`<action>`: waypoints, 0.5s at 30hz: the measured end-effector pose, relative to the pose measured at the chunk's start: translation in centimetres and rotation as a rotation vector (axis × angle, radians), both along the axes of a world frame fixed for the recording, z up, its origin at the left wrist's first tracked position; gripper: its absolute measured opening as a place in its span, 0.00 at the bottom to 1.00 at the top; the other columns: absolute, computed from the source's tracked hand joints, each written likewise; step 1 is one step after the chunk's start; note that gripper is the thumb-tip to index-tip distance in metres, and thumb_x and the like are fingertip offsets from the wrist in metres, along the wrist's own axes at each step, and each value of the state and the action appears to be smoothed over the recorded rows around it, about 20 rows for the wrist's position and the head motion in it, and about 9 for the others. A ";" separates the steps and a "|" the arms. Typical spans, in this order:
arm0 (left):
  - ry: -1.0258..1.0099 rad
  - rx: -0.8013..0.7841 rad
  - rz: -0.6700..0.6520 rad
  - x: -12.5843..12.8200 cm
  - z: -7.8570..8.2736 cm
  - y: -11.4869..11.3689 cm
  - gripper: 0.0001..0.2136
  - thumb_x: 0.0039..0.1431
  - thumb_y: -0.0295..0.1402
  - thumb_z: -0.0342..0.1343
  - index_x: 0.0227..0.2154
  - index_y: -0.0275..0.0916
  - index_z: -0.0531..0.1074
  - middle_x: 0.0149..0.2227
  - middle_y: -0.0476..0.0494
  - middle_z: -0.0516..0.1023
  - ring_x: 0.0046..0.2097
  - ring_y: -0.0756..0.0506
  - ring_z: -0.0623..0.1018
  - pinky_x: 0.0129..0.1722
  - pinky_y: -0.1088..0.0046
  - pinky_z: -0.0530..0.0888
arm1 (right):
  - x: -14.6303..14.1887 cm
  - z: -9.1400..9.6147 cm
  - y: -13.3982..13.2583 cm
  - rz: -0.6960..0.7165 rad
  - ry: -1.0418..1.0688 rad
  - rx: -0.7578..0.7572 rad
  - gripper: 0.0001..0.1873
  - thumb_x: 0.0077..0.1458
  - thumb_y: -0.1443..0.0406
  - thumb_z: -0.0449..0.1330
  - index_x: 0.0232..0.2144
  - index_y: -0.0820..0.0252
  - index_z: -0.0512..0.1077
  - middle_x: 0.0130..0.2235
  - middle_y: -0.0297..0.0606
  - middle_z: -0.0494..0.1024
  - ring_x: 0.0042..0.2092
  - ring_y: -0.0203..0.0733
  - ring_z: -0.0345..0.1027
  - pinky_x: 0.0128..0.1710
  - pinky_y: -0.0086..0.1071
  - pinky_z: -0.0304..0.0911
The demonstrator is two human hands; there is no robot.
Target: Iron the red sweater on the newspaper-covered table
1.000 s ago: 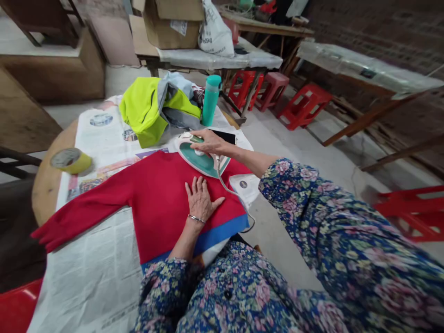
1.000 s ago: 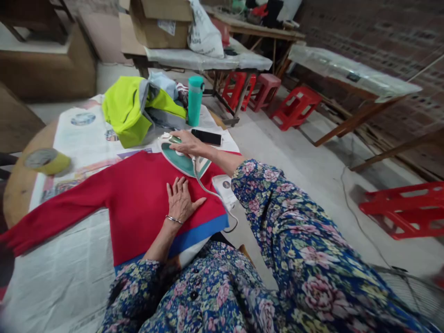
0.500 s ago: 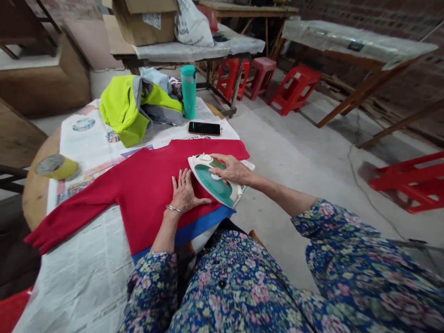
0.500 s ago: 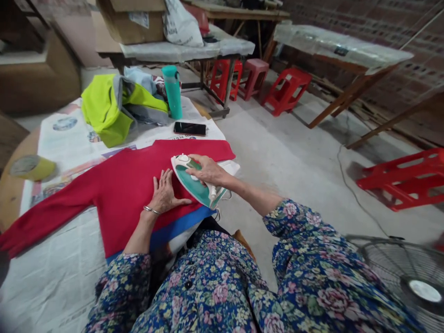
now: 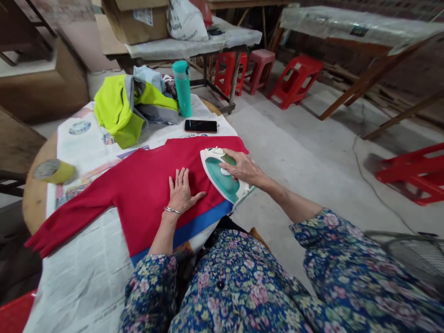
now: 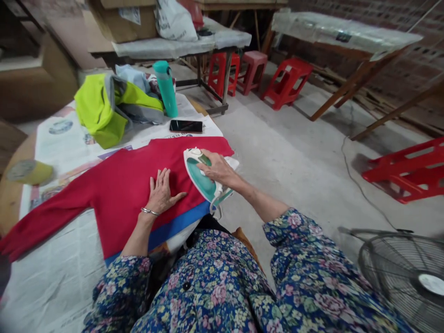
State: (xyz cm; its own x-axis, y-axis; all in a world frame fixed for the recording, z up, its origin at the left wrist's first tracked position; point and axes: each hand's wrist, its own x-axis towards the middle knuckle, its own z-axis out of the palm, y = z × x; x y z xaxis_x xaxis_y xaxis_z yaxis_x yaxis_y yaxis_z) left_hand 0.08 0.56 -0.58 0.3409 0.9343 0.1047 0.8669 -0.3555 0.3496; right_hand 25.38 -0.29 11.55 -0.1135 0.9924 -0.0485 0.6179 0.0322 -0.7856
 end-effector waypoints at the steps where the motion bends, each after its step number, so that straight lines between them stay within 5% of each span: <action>1: 0.010 0.007 -0.005 0.1 0.0 -0.1 0.52 0.58 0.58 0.63 0.76 0.30 0.54 0.77 0.19 0.55 0.79 0.23 0.52 0.75 0.34 0.52 | -0.1 0.1 0.8 -0.031 -0.004 0.013 0.31 0.65 0.61 0.61 0.68 0.61 0.71 0.30 0.34 0.78 0.26 0.39 0.70 0.35 0.35 0.70; 5: 0.051 0.017 -0.015 0.1 0.2 -0.1 0.57 0.52 0.63 0.65 0.76 0.30 0.55 0.77 0.18 0.55 0.79 0.21 0.52 0.75 0.33 0.51 | -0.1 0.6 1.8 -0.057 0.014 0.050 0.29 0.65 0.61 0.61 0.67 0.60 0.72 0.25 0.29 0.72 0.22 0.39 0.66 0.31 0.36 0.70; 10: 0.087 0.002 -0.017 0.3 0.5 0.0 0.63 0.47 0.66 0.66 0.76 0.28 0.54 0.78 0.18 0.53 0.79 0.20 0.51 0.76 0.35 0.50 | 0.1 1.2 -0.9 -0.006 0.011 0.021 0.34 0.66 0.59 0.61 0.70 0.64 0.68 0.25 0.31 0.74 0.23 0.40 0.69 0.30 0.36 0.71; 15: 0.087 -0.018 -0.008 0.3 0.6 0.1 0.64 0.46 0.65 0.68 0.77 0.28 0.51 0.78 0.18 0.51 0.79 0.20 0.49 0.76 0.34 0.49 | -0.9 1.2 -2.7 0.084 0.008 0.025 0.30 0.65 0.61 0.64 0.67 0.59 0.73 0.42 0.44 0.85 0.40 0.47 0.80 0.44 0.42 0.76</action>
